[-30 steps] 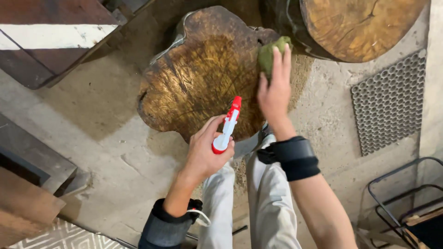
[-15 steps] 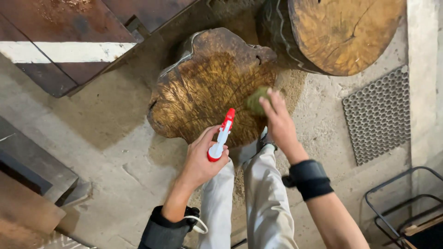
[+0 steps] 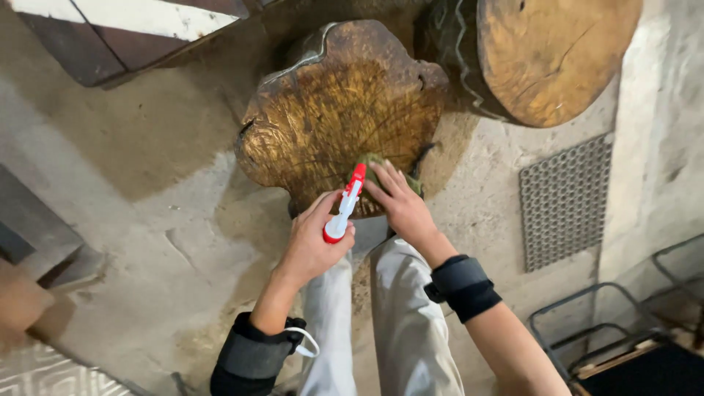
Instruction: The person sprays a cleaning solution onto a wooden table and several small stools, then wipes each surface with a cloth. The person moves between items, repeating the spray-and-wipe sequence on each piece of furniture.
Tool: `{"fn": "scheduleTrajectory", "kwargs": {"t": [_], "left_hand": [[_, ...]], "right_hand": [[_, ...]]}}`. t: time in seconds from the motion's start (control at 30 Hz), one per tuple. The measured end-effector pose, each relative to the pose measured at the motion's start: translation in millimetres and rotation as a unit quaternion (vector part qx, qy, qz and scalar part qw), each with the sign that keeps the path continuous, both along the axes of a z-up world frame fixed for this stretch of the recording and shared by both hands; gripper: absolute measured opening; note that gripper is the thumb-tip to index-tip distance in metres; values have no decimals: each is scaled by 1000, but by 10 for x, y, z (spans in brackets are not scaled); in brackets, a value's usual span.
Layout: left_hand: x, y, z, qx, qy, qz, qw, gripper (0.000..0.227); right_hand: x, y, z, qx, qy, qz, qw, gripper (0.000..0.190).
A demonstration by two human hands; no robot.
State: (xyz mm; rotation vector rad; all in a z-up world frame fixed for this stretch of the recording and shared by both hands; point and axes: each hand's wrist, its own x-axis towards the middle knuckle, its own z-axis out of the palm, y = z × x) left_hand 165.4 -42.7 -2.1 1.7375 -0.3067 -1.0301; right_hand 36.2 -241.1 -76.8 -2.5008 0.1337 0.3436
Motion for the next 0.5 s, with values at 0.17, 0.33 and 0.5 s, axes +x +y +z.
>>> {"fn": "scheduleTrajectory", "kwargs": {"t": [0.17, 0.33, 0.5], "left_hand": [[-104, 16, 79, -27, -75, 36, 996, 55], [-235, -58, 126, 2, -80, 70, 994, 57], [-246, -335, 234, 27, -39, 135, 990, 63]], "right_hand": [[-143, -592, 104, -33, 36, 55, 997, 63], [183, -1134, 150, -66, 6, -23, 998, 54], [850, -1366, 209, 17, -84, -93, 992, 60]]}}
